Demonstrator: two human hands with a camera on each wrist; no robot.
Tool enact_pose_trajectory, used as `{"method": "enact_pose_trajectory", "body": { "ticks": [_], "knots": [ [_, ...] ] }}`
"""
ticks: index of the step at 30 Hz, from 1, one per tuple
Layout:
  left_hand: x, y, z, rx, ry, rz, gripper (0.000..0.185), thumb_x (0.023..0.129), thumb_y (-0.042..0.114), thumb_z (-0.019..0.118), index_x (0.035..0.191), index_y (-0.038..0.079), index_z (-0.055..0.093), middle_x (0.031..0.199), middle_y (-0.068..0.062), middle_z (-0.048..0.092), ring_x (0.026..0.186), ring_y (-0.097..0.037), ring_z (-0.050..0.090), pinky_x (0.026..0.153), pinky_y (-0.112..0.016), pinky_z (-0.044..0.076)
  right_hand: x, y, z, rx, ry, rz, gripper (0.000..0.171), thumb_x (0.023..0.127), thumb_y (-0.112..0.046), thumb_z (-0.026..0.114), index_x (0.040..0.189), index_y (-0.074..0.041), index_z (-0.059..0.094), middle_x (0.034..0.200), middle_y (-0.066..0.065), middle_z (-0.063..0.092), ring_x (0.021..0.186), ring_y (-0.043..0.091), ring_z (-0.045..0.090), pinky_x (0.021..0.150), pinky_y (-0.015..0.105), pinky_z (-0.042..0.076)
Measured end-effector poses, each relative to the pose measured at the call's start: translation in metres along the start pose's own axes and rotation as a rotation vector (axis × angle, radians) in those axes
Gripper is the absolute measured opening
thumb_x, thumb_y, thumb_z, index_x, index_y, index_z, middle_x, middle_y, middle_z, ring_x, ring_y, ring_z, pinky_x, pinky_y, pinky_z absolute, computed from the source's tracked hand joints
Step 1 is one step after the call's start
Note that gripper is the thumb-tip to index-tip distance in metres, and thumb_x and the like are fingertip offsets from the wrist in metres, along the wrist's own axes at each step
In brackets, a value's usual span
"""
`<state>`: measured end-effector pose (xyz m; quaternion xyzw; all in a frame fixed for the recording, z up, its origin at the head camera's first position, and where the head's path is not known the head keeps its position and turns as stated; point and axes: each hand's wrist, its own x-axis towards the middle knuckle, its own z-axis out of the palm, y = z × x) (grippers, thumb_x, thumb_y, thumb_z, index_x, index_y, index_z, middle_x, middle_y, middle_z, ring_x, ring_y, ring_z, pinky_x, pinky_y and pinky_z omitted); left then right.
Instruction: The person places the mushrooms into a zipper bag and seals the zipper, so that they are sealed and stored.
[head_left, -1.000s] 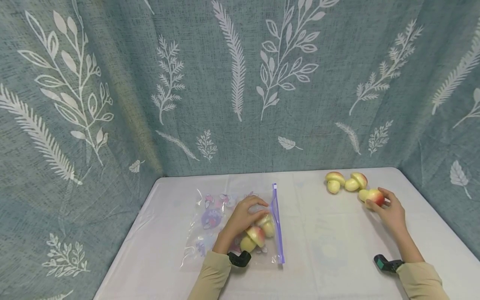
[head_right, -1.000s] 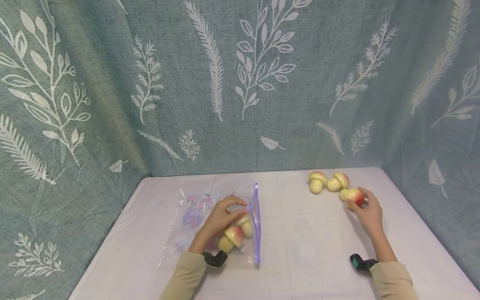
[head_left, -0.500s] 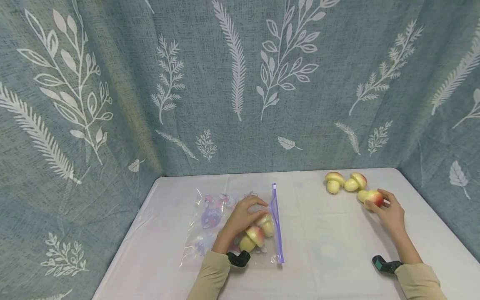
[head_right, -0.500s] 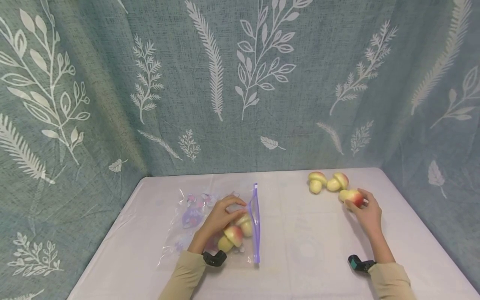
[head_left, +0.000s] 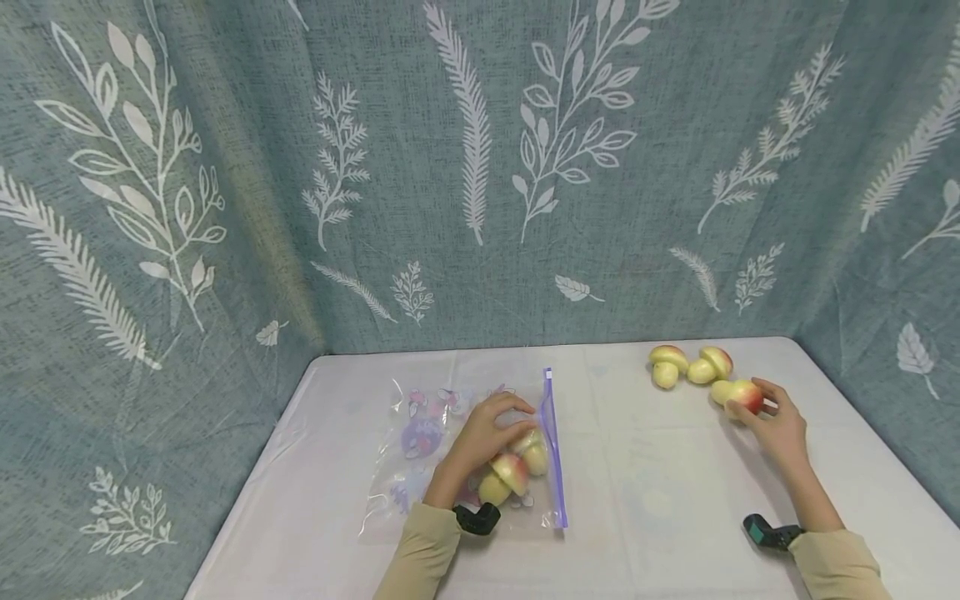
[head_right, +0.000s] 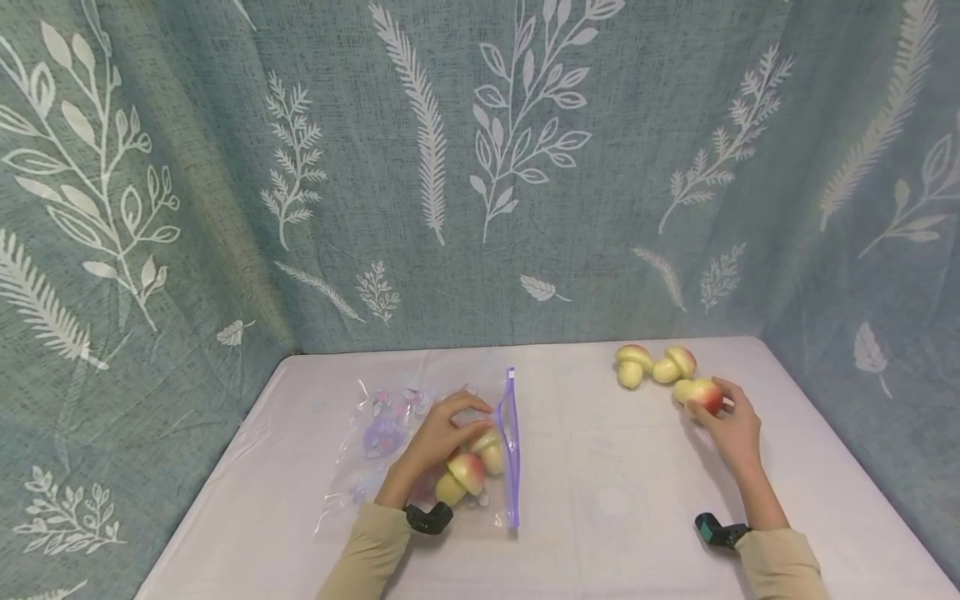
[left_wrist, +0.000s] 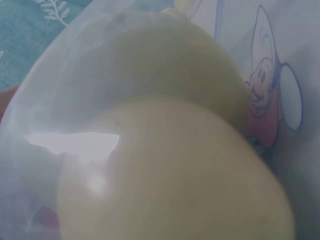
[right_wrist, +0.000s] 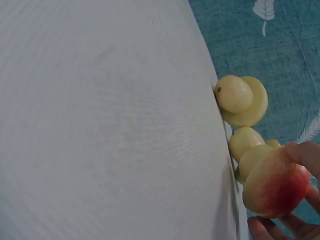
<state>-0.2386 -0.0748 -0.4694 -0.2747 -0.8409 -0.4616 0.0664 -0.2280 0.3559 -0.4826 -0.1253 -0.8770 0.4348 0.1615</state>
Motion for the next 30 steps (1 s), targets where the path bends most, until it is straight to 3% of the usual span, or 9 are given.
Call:
{"method": "enact_pose_trajectory", "body": {
  "ticks": [5,8,10,12,15,19,21,26,30],
  "knots": [
    [0.0,0.0,0.0,0.003,0.0,-0.01,0.023,0.084,0.035,0.066,0.099,0.018,0.068,0.101,0.007,0.066,0.113,-0.016,0.055,0.113,-0.039,0.028,-0.001,-0.004,0.0,0.011,-0.009,-0.019,0.062,0.087,-0.027,0.064,0.136,0.001,0.038,0.13,0.032,0.042,0.112,0.048,0.047,0.07,0.012,0.036],
    [-0.001,0.001,0.0,0.0,-0.001,-0.015,0.022,0.084,0.035,0.067,0.099,0.02,0.068,0.101,0.008,0.066,0.11,-0.014,0.056,0.11,-0.038,0.033,-0.002,-0.006,0.001,0.021,-0.019,-0.026,0.063,0.087,-0.027,0.064,0.136,0.002,0.037,0.131,0.032,0.041,0.113,0.049,0.046,0.081,0.03,0.047],
    [-0.001,0.001,0.0,-0.003,0.0,-0.011,0.021,0.084,0.035,0.067,0.099,0.02,0.068,0.101,0.008,0.066,0.109,-0.014,0.056,0.108,-0.038,0.036,-0.002,-0.008,0.002,0.027,-0.026,-0.031,0.063,0.088,-0.027,0.064,0.137,0.002,0.036,0.131,0.033,0.04,0.114,0.05,0.045,0.086,0.046,0.046],
    [-0.001,0.001,0.0,-0.003,0.003,-0.006,0.021,0.084,0.036,0.066,0.099,0.02,0.068,0.101,0.008,0.066,0.108,-0.015,0.057,0.107,-0.039,0.037,-0.002,-0.009,0.003,0.03,-0.032,-0.037,0.064,0.088,-0.028,0.064,0.137,0.002,0.036,0.131,0.033,0.04,0.114,0.05,0.045,0.088,0.051,0.045],
    [0.0,-0.001,0.001,-0.004,0.008,0.005,0.022,0.084,0.036,0.066,0.099,0.019,0.068,0.101,0.006,0.066,0.112,-0.02,0.056,0.111,-0.041,0.032,-0.002,-0.011,0.004,0.024,-0.038,-0.048,0.063,0.087,-0.028,0.064,0.136,0.002,0.037,0.131,0.032,0.041,0.112,0.048,0.046,0.081,0.036,0.046],
    [0.0,-0.002,0.002,-0.014,0.008,0.008,0.023,0.084,0.035,0.066,0.099,0.018,0.068,0.102,0.004,0.066,0.118,-0.028,0.052,0.115,-0.042,0.023,-0.003,-0.012,0.006,0.013,-0.038,-0.075,0.062,0.086,-0.027,0.066,0.135,0.002,0.04,0.128,0.032,0.043,0.109,0.047,0.049,0.071,0.016,0.037],
    [-0.001,-0.002,0.002,-0.016,0.008,0.006,0.023,0.084,0.035,0.066,0.099,0.018,0.068,0.102,0.004,0.066,0.119,-0.028,0.052,0.115,-0.042,0.023,-0.003,-0.014,0.007,0.016,-0.036,-0.088,0.062,0.085,-0.026,0.067,0.134,0.002,0.041,0.127,0.032,0.044,0.107,0.047,0.05,0.069,0.011,0.035],
    [0.0,-0.002,0.002,-0.015,0.007,0.002,0.023,0.083,0.036,0.066,0.099,0.018,0.068,0.102,0.004,0.066,0.12,-0.029,0.051,0.115,-0.043,0.022,-0.005,-0.02,0.009,0.023,-0.05,-0.096,0.062,0.085,-0.025,0.067,0.134,0.002,0.04,0.127,0.032,0.044,0.108,0.047,0.05,0.068,0.009,0.036],
    [0.0,-0.002,0.001,-0.005,0.006,0.001,0.023,0.084,0.036,0.066,0.099,0.019,0.068,0.102,0.005,0.066,0.117,-0.027,0.053,0.114,-0.043,0.026,-0.001,-0.02,0.015,0.036,-0.058,-0.111,0.064,0.085,-0.027,0.068,0.134,0.002,0.04,0.127,0.033,0.044,0.107,0.048,0.05,0.074,0.023,0.045]
  ]
}}
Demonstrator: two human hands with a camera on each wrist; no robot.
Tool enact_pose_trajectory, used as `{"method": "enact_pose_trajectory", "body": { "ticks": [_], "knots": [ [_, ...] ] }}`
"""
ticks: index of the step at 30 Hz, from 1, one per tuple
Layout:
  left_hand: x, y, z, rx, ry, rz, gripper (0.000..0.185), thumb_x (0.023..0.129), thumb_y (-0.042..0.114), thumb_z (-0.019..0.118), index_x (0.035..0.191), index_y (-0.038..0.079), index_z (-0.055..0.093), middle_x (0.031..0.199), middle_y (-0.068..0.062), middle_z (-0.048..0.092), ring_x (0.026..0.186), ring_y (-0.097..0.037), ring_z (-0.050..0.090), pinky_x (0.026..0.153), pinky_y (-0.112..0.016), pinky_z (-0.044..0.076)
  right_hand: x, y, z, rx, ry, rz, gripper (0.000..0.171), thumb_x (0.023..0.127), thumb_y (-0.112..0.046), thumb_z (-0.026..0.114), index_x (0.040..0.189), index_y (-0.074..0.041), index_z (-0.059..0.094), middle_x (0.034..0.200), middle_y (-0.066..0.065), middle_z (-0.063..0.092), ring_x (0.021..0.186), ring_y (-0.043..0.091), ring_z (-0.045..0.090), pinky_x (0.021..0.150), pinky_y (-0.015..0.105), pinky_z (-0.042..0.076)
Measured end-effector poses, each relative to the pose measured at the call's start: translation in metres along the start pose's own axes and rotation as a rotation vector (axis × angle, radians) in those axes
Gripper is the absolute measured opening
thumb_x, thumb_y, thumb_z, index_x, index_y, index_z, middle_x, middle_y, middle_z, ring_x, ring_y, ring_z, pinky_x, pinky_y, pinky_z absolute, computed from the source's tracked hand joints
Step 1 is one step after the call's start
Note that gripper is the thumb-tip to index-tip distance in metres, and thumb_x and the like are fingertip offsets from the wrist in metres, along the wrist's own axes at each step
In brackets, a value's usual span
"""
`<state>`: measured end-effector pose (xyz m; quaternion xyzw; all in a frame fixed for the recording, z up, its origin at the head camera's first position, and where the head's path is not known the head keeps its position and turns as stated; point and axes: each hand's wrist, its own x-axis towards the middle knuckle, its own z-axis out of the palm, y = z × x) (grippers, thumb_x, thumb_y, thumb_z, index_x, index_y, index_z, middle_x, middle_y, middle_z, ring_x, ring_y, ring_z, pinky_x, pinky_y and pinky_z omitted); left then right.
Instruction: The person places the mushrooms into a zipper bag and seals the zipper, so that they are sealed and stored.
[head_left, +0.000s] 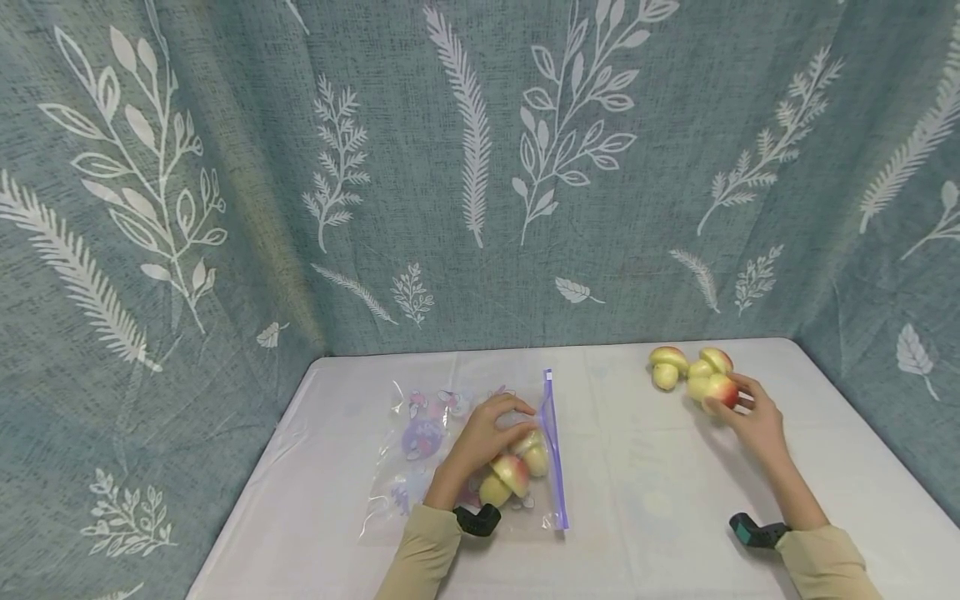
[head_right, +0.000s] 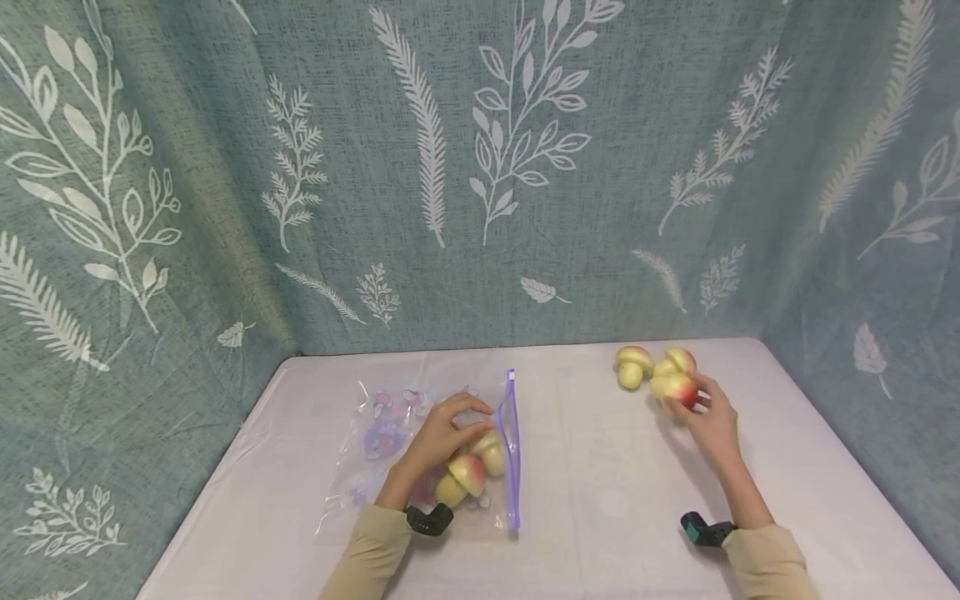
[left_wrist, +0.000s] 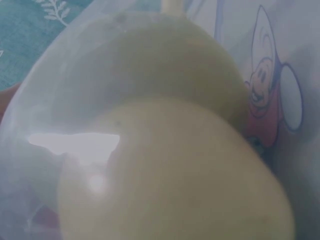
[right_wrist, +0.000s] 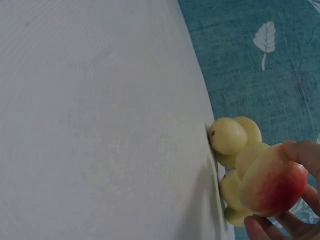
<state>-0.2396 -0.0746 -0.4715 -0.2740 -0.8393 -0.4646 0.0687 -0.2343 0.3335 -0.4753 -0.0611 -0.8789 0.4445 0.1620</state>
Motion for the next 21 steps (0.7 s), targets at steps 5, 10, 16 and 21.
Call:
{"method": "enact_pose_trajectory", "body": {
  "ticks": [5,10,16,21],
  "knots": [
    [0.0,-0.001,0.0,0.037,0.006,0.015,0.022,0.084,0.036,0.066,0.098,0.019,0.068,0.101,0.007,0.066,0.107,-0.015,0.058,0.109,-0.039,0.035,0.013,0.024,0.012,-0.014,0.018,-0.034,0.064,0.082,-0.034,0.071,0.133,-0.007,0.044,0.124,0.028,0.048,0.099,0.041,0.054,0.064,0.018,0.047],
    [0.0,-0.002,0.001,0.043,0.01,0.027,0.021,0.083,0.034,0.067,0.097,0.019,0.068,0.1,0.007,0.066,0.104,-0.011,0.058,0.107,-0.037,0.037,0.006,0.002,0.012,0.013,0.002,-0.037,0.062,0.082,-0.028,0.071,0.132,-0.001,0.044,0.125,0.03,0.047,0.102,0.045,0.053,0.065,0.013,0.041],
    [0.0,-0.003,0.001,0.031,0.009,0.022,0.021,0.083,0.035,0.067,0.097,0.02,0.068,0.1,0.008,0.065,0.104,-0.01,0.058,0.102,-0.035,0.042,-0.002,-0.02,0.01,-0.01,-0.033,-0.025,0.059,0.085,-0.021,0.068,0.133,0.001,0.042,0.127,0.03,0.046,0.107,0.046,0.052,0.07,0.013,0.038],
    [-0.001,-0.003,0.001,0.026,0.001,0.015,0.021,0.083,0.036,0.066,0.098,0.021,0.068,0.101,0.009,0.065,0.104,-0.01,0.057,0.102,-0.035,0.043,-0.002,-0.021,0.013,-0.013,-0.035,-0.023,0.059,0.084,-0.021,0.069,0.133,0.001,0.043,0.127,0.029,0.047,0.106,0.045,0.053,0.07,0.015,0.04]
  ]
}}
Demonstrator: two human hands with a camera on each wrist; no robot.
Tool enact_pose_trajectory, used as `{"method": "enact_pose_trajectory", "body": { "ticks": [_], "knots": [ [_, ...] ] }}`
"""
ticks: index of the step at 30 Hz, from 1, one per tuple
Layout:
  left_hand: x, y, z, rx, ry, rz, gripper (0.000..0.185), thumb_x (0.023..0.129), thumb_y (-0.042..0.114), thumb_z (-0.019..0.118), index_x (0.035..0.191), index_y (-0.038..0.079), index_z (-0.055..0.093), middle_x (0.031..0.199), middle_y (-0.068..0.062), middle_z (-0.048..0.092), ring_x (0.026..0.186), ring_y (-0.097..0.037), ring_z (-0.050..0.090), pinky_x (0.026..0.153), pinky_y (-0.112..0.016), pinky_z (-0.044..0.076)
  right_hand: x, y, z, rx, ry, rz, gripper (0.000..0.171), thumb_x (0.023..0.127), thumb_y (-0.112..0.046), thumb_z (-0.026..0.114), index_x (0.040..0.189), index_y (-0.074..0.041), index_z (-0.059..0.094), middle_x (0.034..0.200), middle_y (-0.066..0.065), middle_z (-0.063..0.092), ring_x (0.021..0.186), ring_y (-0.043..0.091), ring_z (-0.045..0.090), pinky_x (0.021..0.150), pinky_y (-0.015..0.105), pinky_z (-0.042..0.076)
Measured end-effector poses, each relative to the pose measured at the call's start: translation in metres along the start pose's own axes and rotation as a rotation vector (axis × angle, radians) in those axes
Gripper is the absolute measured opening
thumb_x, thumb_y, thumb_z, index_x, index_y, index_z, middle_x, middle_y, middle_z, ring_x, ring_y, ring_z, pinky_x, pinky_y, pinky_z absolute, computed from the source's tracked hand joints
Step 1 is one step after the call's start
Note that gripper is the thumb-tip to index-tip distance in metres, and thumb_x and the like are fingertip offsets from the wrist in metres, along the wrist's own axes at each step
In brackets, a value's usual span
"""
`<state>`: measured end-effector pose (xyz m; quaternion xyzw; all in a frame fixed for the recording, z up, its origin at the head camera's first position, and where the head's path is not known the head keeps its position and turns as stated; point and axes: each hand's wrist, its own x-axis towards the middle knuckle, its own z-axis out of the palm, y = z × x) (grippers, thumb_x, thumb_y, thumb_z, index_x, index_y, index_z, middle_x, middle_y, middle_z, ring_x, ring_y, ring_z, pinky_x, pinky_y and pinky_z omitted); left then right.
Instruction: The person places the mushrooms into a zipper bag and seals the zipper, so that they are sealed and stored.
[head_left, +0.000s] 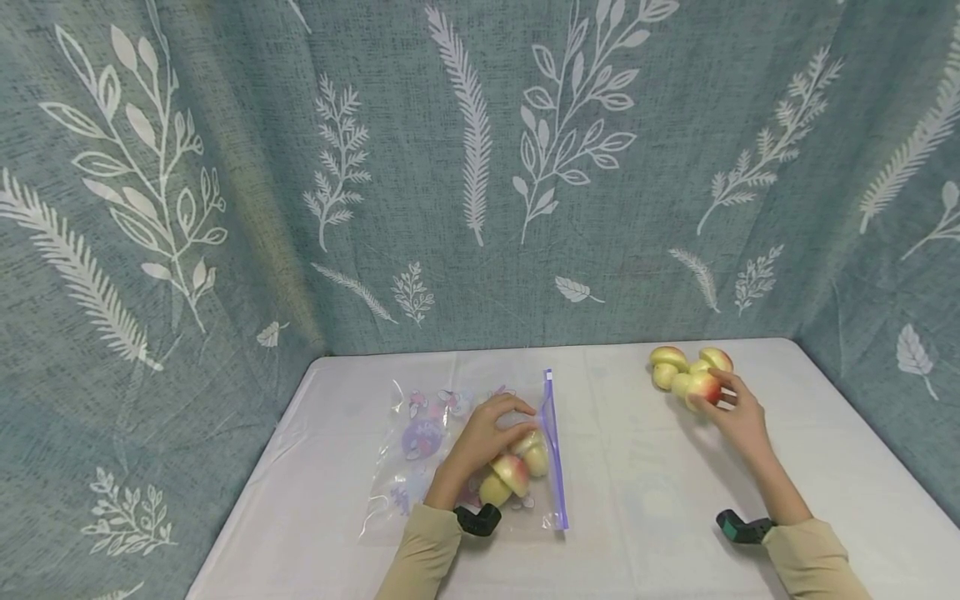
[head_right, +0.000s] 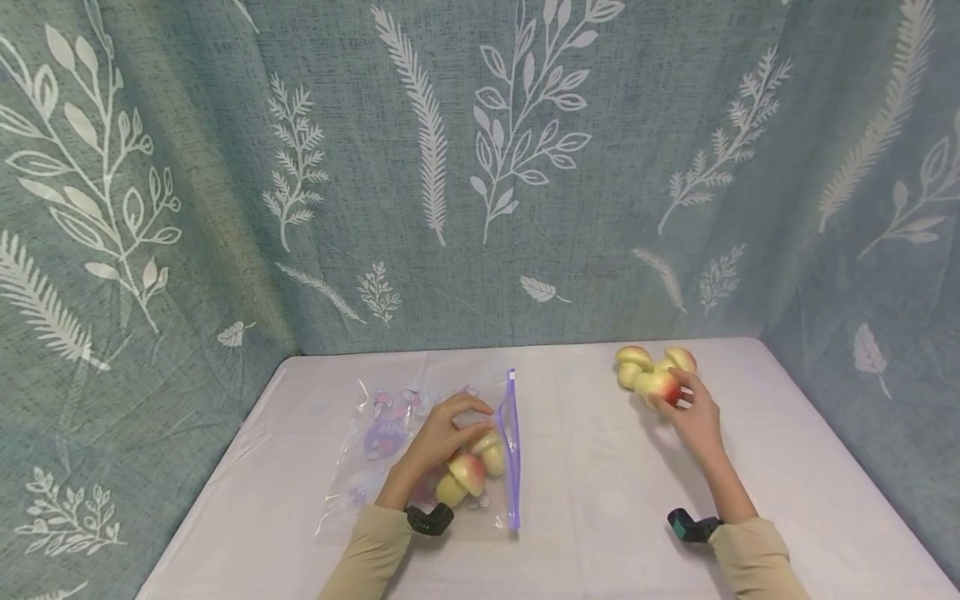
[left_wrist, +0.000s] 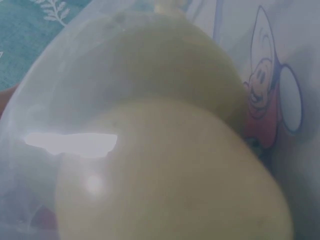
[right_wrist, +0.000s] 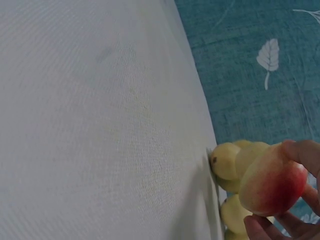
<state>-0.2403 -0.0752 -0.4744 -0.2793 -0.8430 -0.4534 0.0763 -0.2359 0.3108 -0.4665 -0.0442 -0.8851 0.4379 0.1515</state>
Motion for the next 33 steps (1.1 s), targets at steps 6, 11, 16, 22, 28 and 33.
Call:
{"method": "enact_pose_trajectory", "body": {
  "ticks": [6,11,16,22,28,33],
  "knots": [
    [0.001,0.0,0.0,0.0,-0.002,-0.003,0.021,0.083,0.035,0.067,0.098,0.02,0.068,0.101,0.008,0.065,0.103,-0.01,0.058,0.101,-0.035,0.043,0.002,0.0,0.005,0.027,-0.004,-0.017,0.057,0.084,-0.02,0.069,0.132,0.0,0.044,0.125,0.029,0.048,0.105,0.045,0.054,0.067,0.004,0.036],
    [0.001,0.001,-0.001,0.005,-0.005,-0.004,0.021,0.084,0.035,0.066,0.098,0.02,0.068,0.1,0.008,0.065,0.103,-0.01,0.058,0.1,-0.034,0.044,0.003,-0.004,0.009,0.044,-0.011,-0.034,0.057,0.084,-0.019,0.07,0.131,0.0,0.045,0.125,0.028,0.048,0.104,0.044,0.054,0.067,0.002,0.035],
    [0.001,0.001,-0.001,0.006,-0.005,-0.004,0.021,0.084,0.036,0.066,0.098,0.021,0.068,0.101,0.009,0.065,0.105,-0.01,0.057,0.104,-0.036,0.04,0.004,-0.005,0.012,0.055,-0.021,-0.034,0.056,0.084,-0.019,0.07,0.131,-0.001,0.045,0.127,0.026,0.049,0.104,0.042,0.054,0.067,0.002,0.036],
    [0.001,0.002,0.0,0.003,-0.001,-0.008,0.021,0.083,0.036,0.066,0.098,0.021,0.068,0.101,0.009,0.065,0.105,-0.01,0.057,0.105,-0.036,0.04,0.004,-0.005,0.018,0.067,-0.039,-0.037,0.055,0.084,-0.019,0.069,0.131,-0.001,0.046,0.125,0.026,0.05,0.104,0.04,0.054,0.066,0.003,0.038],
    [0.001,0.003,0.0,0.008,0.002,-0.003,0.021,0.083,0.035,0.067,0.098,0.02,0.068,0.101,0.008,0.065,0.105,-0.01,0.057,0.104,-0.036,0.04,0.004,-0.007,0.023,0.064,-0.055,-0.042,0.055,0.084,-0.019,0.069,0.131,-0.001,0.045,0.124,0.026,0.05,0.104,0.04,0.055,0.067,0.004,0.039],
    [0.002,0.003,0.0,0.015,0.0,-0.005,0.021,0.083,0.035,0.067,0.098,0.02,0.068,0.102,0.008,0.066,0.108,-0.012,0.057,0.11,-0.037,0.034,0.004,-0.01,0.026,0.094,-0.075,-0.04,0.056,0.084,-0.018,0.069,0.131,0.0,0.045,0.125,0.027,0.049,0.106,0.043,0.054,0.067,0.002,0.039]
  ]
}}
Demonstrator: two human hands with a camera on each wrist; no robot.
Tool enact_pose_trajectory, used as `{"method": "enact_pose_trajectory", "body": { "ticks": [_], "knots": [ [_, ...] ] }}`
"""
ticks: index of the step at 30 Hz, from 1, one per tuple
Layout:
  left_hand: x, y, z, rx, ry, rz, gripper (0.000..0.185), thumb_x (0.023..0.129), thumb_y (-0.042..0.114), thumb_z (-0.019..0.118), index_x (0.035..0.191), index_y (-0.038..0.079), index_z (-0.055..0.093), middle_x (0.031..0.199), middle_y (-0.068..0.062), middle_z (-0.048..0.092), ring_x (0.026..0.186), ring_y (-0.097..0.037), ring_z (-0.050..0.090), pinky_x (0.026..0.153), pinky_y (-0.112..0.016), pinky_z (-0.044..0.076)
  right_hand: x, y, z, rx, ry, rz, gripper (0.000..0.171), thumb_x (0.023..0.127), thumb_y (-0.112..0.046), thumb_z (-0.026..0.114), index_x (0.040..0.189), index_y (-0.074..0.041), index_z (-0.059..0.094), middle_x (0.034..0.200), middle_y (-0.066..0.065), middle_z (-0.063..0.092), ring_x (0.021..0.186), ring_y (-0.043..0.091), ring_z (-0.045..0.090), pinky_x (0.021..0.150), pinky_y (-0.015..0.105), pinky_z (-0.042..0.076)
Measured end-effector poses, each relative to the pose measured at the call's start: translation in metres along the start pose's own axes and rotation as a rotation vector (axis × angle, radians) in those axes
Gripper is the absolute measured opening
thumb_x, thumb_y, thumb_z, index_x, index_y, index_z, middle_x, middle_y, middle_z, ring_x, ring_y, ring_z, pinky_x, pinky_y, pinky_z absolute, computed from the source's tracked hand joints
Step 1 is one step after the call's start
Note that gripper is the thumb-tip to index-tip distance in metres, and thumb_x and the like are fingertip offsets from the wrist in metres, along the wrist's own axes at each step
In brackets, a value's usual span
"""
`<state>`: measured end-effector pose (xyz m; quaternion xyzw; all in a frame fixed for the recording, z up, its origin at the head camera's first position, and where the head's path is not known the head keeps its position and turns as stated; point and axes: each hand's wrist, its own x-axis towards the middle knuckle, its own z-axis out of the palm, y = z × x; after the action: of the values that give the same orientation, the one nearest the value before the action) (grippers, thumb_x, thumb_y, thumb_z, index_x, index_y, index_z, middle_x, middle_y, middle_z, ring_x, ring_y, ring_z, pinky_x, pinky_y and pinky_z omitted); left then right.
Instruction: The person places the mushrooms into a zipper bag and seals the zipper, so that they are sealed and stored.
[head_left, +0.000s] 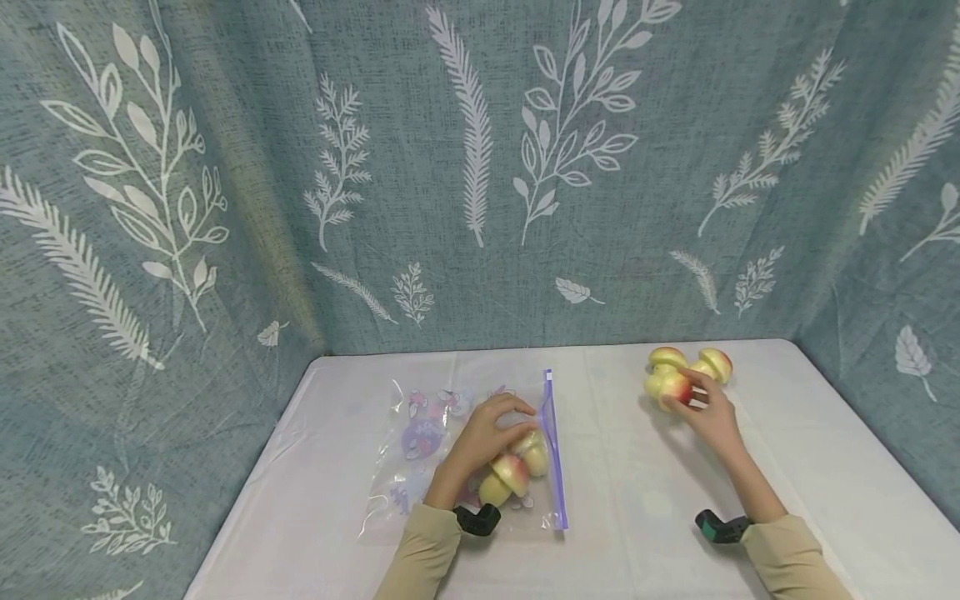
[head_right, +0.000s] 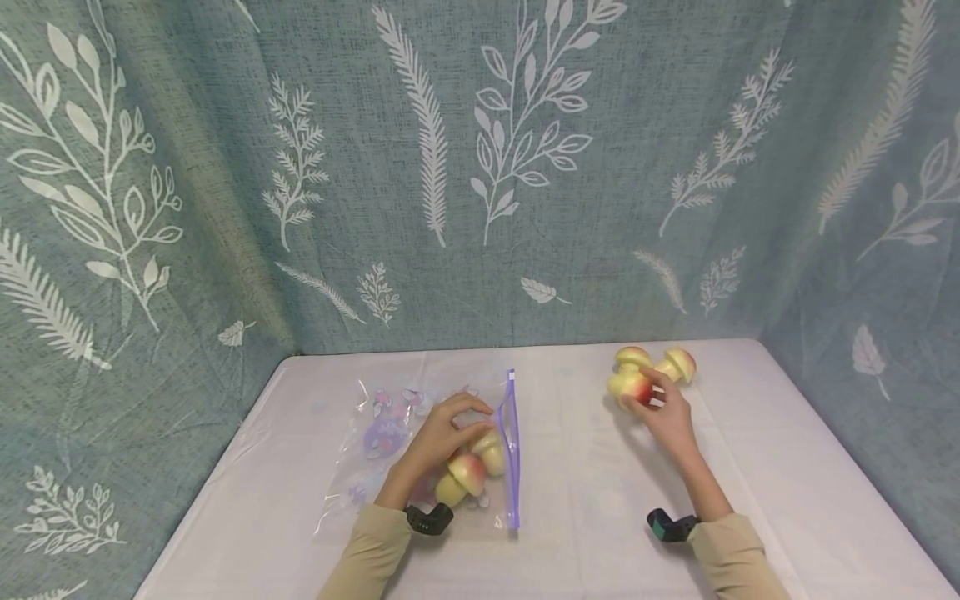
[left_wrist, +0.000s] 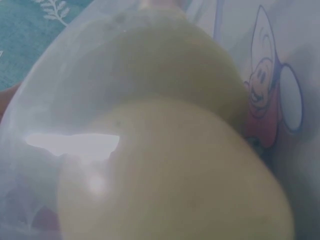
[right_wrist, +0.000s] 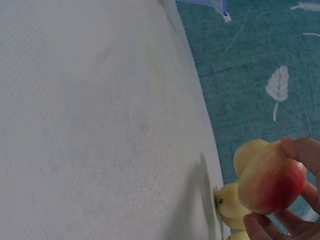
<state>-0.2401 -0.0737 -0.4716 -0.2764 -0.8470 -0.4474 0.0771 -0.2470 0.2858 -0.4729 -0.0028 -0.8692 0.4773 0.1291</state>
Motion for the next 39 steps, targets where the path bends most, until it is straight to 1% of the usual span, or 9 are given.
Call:
{"method": "enact_pose_trajectory", "body": {
  "ticks": [3,6,11,16,22,25,31,33,39],
  "knots": [
    [0.0,0.0,0.0,-0.003,-0.004,-0.009,0.022,0.083,0.036,0.066,0.098,0.02,0.068,0.103,0.007,0.066,0.112,-0.016,0.055,0.112,-0.039,0.029,0.0,-0.003,0.002,0.014,-0.006,-0.002,0.056,0.084,-0.017,0.069,0.131,0.0,0.045,0.125,0.027,0.049,0.106,0.043,0.054,0.068,0.001,0.039],
    [0.0,0.0,0.0,-0.006,-0.008,-0.021,0.022,0.084,0.037,0.066,0.099,0.021,0.068,0.104,0.007,0.065,0.114,-0.017,0.054,0.112,-0.04,0.03,0.0,-0.005,0.004,0.03,-0.007,0.0,0.056,0.084,-0.017,0.07,0.131,0.0,0.045,0.125,0.027,0.049,0.106,0.042,0.054,0.068,0.001,0.039],
    [0.0,0.001,0.0,-0.008,-0.008,-0.031,0.022,0.084,0.037,0.065,0.099,0.02,0.068,0.105,0.006,0.065,0.116,-0.019,0.053,0.112,-0.042,0.03,0.001,-0.007,0.009,0.016,-0.021,-0.009,0.057,0.083,-0.019,0.07,0.131,-0.002,0.045,0.126,0.026,0.05,0.106,0.042,0.055,0.069,0.004,0.04],
    [-0.001,0.001,-0.001,-0.015,-0.009,-0.017,0.022,0.084,0.036,0.065,0.099,0.02,0.068,0.103,0.006,0.065,0.113,-0.019,0.055,0.111,-0.041,0.031,0.001,-0.008,0.014,0.024,-0.036,0.003,0.057,0.083,-0.022,0.071,0.131,-0.004,0.046,0.128,0.024,0.049,0.107,0.04,0.054,0.069,0.006,0.041],
    [-0.001,0.001,-0.001,-0.034,-0.015,-0.014,0.022,0.084,0.034,0.066,0.099,0.018,0.068,0.103,0.003,0.066,0.122,-0.03,0.049,0.116,-0.042,0.021,0.001,-0.009,0.019,0.022,-0.05,-0.007,0.057,0.083,-0.023,0.071,0.131,-0.005,0.046,0.129,0.023,0.049,0.108,0.039,0.054,0.073,0.011,0.043],
    [-0.001,0.001,-0.001,-0.029,-0.015,-0.014,0.022,0.084,0.035,0.066,0.098,0.018,0.068,0.103,0.003,0.066,0.124,-0.032,0.047,0.115,-0.043,0.022,0.0,-0.009,0.021,0.021,-0.059,-0.004,0.058,0.083,-0.024,0.071,0.132,-0.006,0.046,0.13,0.022,0.049,0.109,0.039,0.054,0.075,0.012,0.043],
    [-0.001,0.0,-0.001,-0.014,-0.012,-0.005,0.022,0.085,0.034,0.065,0.099,0.018,0.068,0.105,0.002,0.066,0.123,-0.031,0.048,0.114,-0.045,0.025,-0.001,-0.011,0.024,0.067,-0.064,-0.006,0.058,0.082,-0.02,0.072,0.132,-0.003,0.046,0.129,0.023,0.049,0.107,0.037,0.053,0.072,0.006,0.044],
    [-0.001,0.0,-0.001,-0.014,-0.01,-0.005,0.022,0.085,0.035,0.065,0.099,0.017,0.068,0.105,0.002,0.066,0.123,-0.031,0.048,0.114,-0.044,0.025,-0.001,-0.012,0.025,0.09,-0.07,-0.006,0.059,0.082,-0.019,0.072,0.132,-0.002,0.046,0.129,0.023,0.048,0.106,0.036,0.053,0.071,0.005,0.045],
    [0.0,0.0,-0.001,-0.027,-0.005,0.001,0.022,0.084,0.033,0.066,0.098,0.016,0.068,0.102,0.001,0.067,0.123,-0.032,0.048,0.116,-0.041,0.021,-0.003,-0.014,0.029,0.089,-0.091,-0.023,0.059,0.082,-0.02,0.071,0.133,-0.004,0.045,0.13,0.023,0.048,0.107,0.037,0.053,0.072,0.005,0.045]
  ]
}}
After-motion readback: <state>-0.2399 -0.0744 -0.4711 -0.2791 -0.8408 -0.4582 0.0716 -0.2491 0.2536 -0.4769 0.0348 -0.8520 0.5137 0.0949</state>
